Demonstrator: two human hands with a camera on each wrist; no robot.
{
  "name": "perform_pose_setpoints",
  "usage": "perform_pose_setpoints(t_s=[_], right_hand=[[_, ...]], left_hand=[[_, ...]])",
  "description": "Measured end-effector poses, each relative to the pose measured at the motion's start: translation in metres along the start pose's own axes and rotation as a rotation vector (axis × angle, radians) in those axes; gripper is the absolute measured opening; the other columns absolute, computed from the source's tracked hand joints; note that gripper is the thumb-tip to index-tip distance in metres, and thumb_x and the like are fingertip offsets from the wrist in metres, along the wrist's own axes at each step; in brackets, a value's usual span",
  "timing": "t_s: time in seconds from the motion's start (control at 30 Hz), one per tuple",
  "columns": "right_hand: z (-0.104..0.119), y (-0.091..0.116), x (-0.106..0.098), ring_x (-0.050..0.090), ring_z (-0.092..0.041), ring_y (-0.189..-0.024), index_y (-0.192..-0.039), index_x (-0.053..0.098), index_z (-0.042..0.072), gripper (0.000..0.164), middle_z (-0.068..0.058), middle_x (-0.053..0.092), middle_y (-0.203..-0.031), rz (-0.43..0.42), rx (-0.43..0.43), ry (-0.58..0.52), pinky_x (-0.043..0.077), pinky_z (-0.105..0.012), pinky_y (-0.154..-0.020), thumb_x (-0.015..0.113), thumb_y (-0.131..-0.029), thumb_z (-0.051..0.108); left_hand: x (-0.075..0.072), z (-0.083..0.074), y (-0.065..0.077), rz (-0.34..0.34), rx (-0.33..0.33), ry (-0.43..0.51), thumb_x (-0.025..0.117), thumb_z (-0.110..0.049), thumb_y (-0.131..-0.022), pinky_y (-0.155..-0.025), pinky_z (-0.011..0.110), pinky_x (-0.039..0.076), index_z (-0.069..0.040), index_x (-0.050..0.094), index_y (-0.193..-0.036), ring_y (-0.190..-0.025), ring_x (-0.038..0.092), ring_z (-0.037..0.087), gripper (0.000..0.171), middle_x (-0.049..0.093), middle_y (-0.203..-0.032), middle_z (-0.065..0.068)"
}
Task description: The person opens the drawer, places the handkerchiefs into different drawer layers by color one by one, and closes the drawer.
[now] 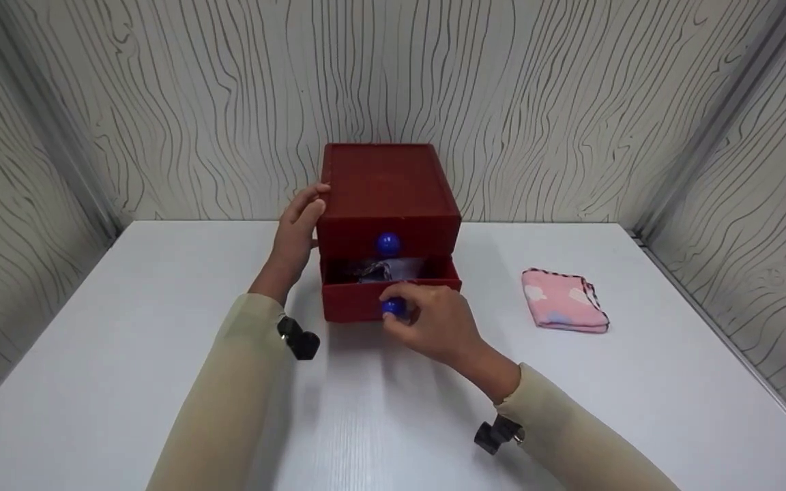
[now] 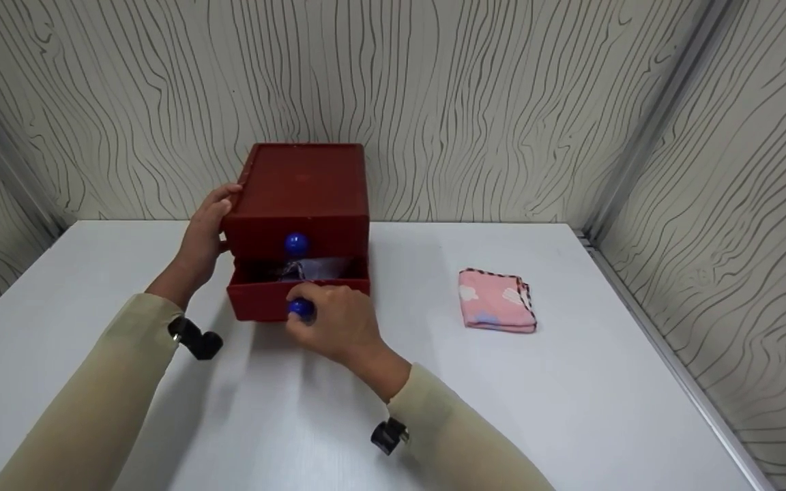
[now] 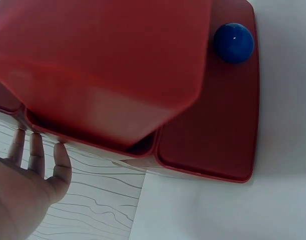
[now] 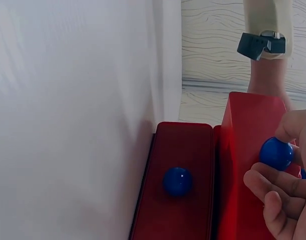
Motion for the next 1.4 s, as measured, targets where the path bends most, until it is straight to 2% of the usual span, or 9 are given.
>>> perform_pose_setpoints(t_s=[0.47, 0.77, 1.07, 1.4], right_hand=[[-0.016, -0.018, 0.011, 0.052, -0.003, -0.063, -0.096, 0.072, 0.020, 0.015, 0.008, 0.066, -0.071, 0.010, 0.051, 0.001, 0.043, -0.020, -0.054, 0.071, -0.081, 0.023], [-0.020, -0.025, 0.015, 0.048, -0.004, -0.059, -0.098, 0.073, 0.021, 0.017, 0.008, 0.061, -0.064, 0.014, 0.087, 0.007, 0.037, -0.020, -0.049, 0.070, -0.081, 0.025], [-0.024, -0.030, 0.020, 0.048, -0.005, -0.060, -0.099, 0.072, 0.021, 0.017, 0.008, 0.059, -0.063, 0.037, 0.129, 0.003, 0.038, -0.021, -0.050, 0.069, -0.083, 0.024], [-0.024, -0.029, 0.024, 0.051, -0.006, -0.061, -0.102, 0.072, 0.021, 0.018, 0.005, 0.064, -0.068, 0.026, 0.102, 0.025, 0.041, -0.021, -0.053, 0.069, -0.086, 0.027]], left_hand=[[0.002, -0.002, 0.001, -0.004, -0.013, 0.015, 0.040, -0.031, -0.101, -0.084, 0.043, 0.051, -0.017, 0.047, -0.136, -0.121, 0.052, 0.022, 0.038, 0.046, -0.142, 0.004], [-0.001, 0.000, 0.001, 0.012, -0.013, -0.004, 0.038, -0.034, -0.102, -0.092, 0.049, 0.046, -0.017, 0.044, -0.139, -0.129, 0.044, 0.021, 0.041, 0.038, -0.149, 0.003], [-0.001, 0.000, 0.000, 0.012, -0.017, 0.014, 0.038, -0.032, -0.102, -0.086, 0.043, 0.050, -0.017, 0.045, -0.138, -0.125, 0.049, 0.021, 0.039, 0.042, -0.146, 0.003], [-0.001, -0.002, 0.002, 0.008, -0.023, -0.002, 0.038, -0.033, -0.103, -0.085, 0.041, 0.050, -0.017, 0.045, -0.139, -0.125, 0.049, 0.020, 0.040, 0.043, -0.145, 0.003]])
Point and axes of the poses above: each hand's wrist, its own y-axis away from the middle knuckle, its own x-axis out of the palm, z = x × y, the point moved 1 cm from there along -y, towards the middle knuckle
